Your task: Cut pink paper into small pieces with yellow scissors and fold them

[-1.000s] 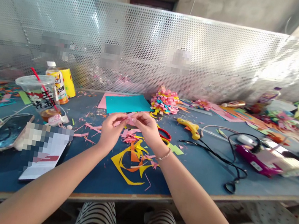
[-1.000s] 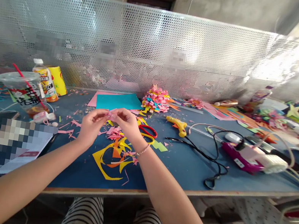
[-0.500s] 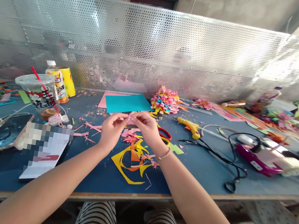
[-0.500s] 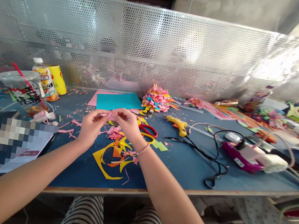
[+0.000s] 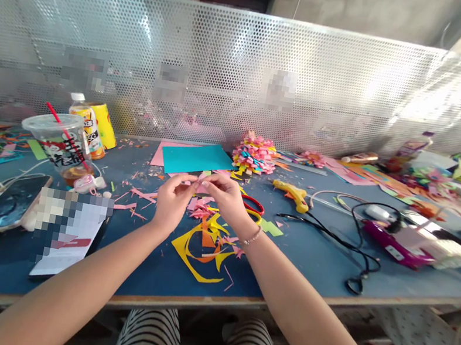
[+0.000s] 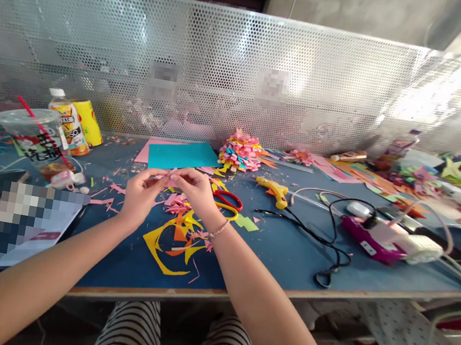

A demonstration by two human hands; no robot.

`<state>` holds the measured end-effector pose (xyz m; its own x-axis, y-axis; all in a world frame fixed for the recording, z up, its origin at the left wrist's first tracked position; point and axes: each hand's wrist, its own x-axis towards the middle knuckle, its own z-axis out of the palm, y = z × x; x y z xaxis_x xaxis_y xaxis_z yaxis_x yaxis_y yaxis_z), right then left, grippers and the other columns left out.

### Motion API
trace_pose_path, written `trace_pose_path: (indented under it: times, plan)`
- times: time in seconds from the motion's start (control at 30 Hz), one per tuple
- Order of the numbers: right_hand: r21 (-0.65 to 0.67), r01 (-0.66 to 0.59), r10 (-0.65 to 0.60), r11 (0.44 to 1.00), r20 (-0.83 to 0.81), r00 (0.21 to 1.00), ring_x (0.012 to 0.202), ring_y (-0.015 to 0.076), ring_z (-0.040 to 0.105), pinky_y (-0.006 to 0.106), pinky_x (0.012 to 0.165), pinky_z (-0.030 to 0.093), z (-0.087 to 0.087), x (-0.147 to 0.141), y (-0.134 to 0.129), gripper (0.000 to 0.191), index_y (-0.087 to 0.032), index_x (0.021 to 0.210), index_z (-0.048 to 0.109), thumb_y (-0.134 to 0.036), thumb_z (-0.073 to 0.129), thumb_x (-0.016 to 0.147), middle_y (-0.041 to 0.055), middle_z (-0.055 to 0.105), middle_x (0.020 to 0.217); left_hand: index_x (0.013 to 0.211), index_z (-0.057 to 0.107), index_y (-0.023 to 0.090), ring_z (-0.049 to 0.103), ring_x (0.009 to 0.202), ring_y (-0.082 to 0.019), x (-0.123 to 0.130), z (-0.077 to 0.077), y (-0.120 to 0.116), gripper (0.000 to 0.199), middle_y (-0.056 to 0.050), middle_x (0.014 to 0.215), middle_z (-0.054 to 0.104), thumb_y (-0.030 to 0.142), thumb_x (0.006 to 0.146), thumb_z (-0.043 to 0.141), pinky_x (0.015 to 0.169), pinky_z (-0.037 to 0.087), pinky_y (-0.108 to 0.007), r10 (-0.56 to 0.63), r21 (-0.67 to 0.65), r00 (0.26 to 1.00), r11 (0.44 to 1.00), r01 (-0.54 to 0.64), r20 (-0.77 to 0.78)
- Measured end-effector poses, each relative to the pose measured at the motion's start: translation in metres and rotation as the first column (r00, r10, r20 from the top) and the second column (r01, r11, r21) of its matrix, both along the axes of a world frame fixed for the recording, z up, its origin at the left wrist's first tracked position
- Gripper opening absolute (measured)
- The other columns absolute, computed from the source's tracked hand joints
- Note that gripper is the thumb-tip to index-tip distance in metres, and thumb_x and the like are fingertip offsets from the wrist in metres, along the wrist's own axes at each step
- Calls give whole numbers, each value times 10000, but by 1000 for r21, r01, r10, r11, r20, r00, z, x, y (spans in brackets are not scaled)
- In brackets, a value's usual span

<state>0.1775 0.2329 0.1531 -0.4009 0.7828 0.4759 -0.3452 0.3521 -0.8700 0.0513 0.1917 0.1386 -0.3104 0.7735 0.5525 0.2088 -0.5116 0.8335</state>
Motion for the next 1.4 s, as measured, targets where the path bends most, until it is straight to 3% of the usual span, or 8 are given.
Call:
trace_pose_path:
  times: [0.5, 0.8, 1.03, 1.2, 1.4]
  plan:
    - [-2, 105, -103, 994, 178, 979, 732, 156, 601, 296, 699, 495, -7, 2, 12, 219, -167, 731, 653, -381, 659, 685, 44, 653, 767, 760, 650, 192, 612, 704, -152, 0, -3, 5, 162, -29, 779, 667, 339, 693, 633, 680, 489, -271, -40, -49, 997, 998, 43, 64]
    - [-252, -16, 13, 968, -14, 1000, 637, 99, 575, 261, 688, 502, -2, -2, 3, 183, -169, 663, 619, -313, 717, 607, -9, 608, 675, 755, 646, 182, 612, 750, -162, -1, -4, 7, 168, -35, 787, 661, 336, 693, 623, 683, 488, -271, -47, -31, 995, 998, 50, 83]
    - [-263, -32, 30, 964, -12, 999, 669, 102, 585, 242, 668, 500, -2, -1, 6, 175, -163, 730, 652, -302, 700, 635, 12, 632, 740, 752, 644, 185, 610, 731, -153, -2, -4, 7, 147, -30, 770, 663, 319, 694, 630, 670, 479, -263, -51, -20, 993, 998, 54, 108]
    - [-281, -117, 107, 952, -52, 993, 702, 90, 588, 203, 632, 491, -1, 0, 5, 211, -177, 797, 633, -289, 711, 636, 8, 623, 805, 757, 648, 183, 607, 724, -151, -3, -3, 8, 160, -32, 770, 664, 330, 698, 628, 675, 475, -267, -34, -15, 995, 999, 36, 99]
    - [-259, -95, 88, 961, -36, 995, 686, 77, 580, 184, 604, 474, -1, -2, 3, 203, -185, 799, 621, -274, 710, 640, -2, 615, 801, 767, 654, 177, 607, 729, -153, -2, -4, 9, 181, -39, 776, 667, 344, 702, 626, 687, 473, -271, -33, -9, 995, 999, 34, 94]
